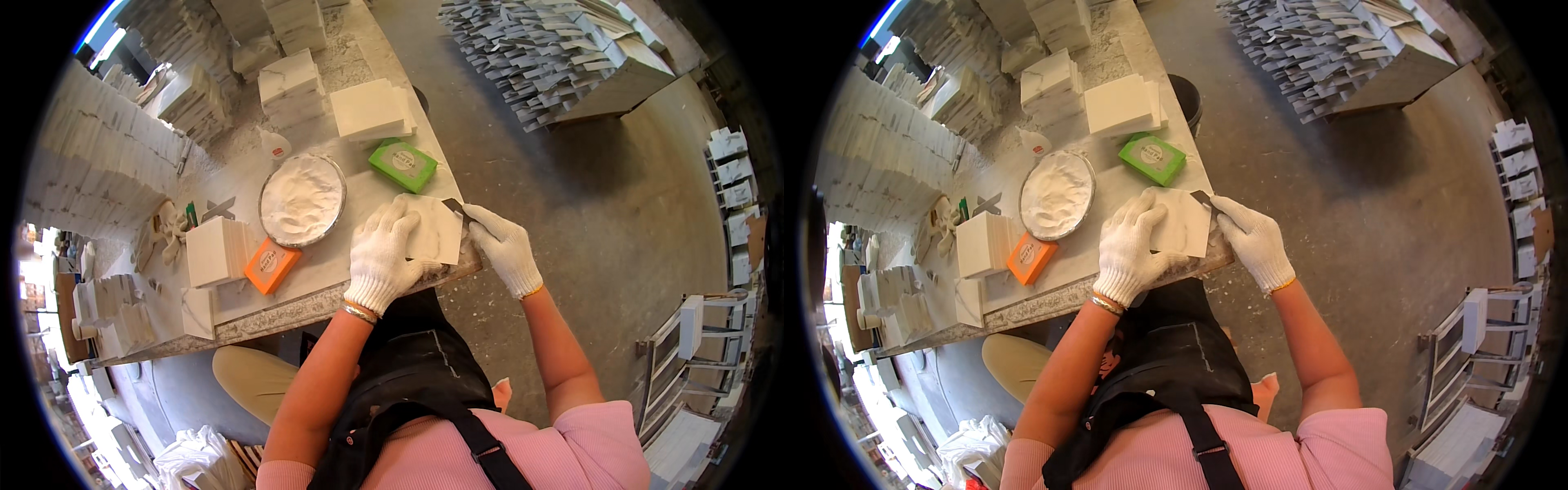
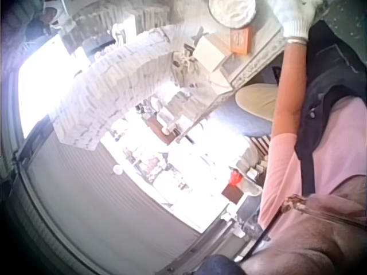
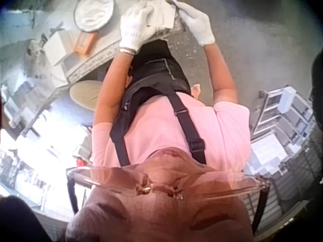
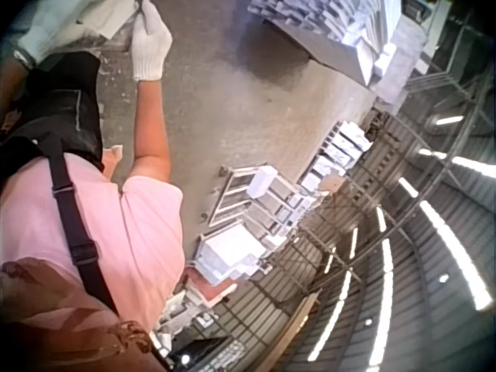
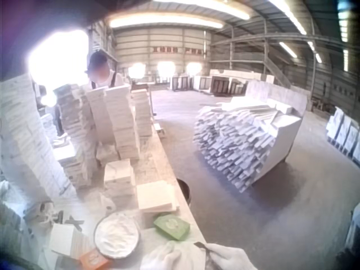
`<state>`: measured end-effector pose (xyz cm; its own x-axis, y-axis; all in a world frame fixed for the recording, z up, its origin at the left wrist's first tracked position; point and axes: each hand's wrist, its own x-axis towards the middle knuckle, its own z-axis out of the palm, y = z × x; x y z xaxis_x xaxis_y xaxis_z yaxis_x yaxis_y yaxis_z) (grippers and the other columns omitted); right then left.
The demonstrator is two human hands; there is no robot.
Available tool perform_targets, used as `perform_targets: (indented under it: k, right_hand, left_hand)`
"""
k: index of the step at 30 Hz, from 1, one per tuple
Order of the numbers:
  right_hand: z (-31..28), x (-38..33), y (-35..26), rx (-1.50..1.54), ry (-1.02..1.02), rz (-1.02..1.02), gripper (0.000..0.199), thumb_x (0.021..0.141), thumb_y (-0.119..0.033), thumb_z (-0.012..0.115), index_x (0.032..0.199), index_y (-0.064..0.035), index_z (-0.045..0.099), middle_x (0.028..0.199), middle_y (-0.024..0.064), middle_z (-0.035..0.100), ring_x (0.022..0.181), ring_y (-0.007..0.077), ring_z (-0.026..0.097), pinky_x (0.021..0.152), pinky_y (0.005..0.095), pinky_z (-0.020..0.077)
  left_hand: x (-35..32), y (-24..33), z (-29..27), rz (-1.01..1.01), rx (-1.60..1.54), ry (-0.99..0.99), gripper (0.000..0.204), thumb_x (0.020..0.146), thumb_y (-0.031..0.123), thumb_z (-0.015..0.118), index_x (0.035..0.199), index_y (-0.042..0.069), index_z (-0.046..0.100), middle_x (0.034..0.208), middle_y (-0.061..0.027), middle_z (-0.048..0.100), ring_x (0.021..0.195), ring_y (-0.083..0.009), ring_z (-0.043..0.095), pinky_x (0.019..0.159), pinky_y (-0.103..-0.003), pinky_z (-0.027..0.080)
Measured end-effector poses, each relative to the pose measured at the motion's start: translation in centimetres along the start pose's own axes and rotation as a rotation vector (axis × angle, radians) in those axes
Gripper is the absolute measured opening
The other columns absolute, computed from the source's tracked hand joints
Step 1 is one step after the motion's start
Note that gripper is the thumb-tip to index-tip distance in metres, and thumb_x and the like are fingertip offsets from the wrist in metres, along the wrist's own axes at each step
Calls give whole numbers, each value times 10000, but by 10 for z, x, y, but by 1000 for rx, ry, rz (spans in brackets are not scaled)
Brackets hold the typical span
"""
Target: The person repeatedly applies a white paste to small square tiles using a metal spatula, then smooths and scrapes the surface with a green block and the spatula. The person handles multiple tiles one at a time, flipping them and working on edges and faces.
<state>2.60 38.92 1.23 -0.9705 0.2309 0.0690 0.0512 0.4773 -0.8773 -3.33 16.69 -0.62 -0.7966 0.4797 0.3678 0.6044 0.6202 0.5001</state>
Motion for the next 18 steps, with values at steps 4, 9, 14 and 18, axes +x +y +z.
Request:
perform_targets:
  k: [4, 9, 14, 18]
  right_hand:
    - [-3, -11, -5, -43, -50, -22, 276, 939, -95, 642, 1205, -60, 705, 1076, 167, 741, 922, 247, 728, 816, 319, 552]
    - [2, -38, -11, 49, -105, 72, 257, 950, -89, 643, 1195, -51, 711, 1074, 132, 749, 902, 188, 716, 797, 303, 551]
    - [-6, 5, -14, 135, -16, 55, 287, 959, -78, 621, 1228, -14, 698, 1029, 56, 734, 896, 108, 652, 786, 268, 527]
    - [-1, 30, -2, -66, -39, -64, 261, 962, -125, 625, 1200, -52, 705, 1127, 141, 740, 989, 249, 724, 873, 320, 544]
  left_hand:
    - [1, -1, 1, -14, 50, -35, 778, 593, 438, 909, 1219, 93, 601, 1444, -161, 565, 1315, -379, 528, 1080, -475, 402]
    - [-2, -2, 1, -32, 15, -20, 763, 608, 458, 898, 1215, 92, 618, 1442, -161, 565, 1326, -372, 515, 1087, -477, 396]
    - [0, -4, -2, -34, 14, -57, 762, 607, 461, 899, 1218, 101, 618, 1448, -159, 561, 1329, -375, 509, 1093, -484, 390]
    - [3, 1, -2, -71, 31, -102, 764, 604, 468, 899, 1216, 110, 617, 1452, -156, 559, 1326, -381, 510, 1095, -487, 387]
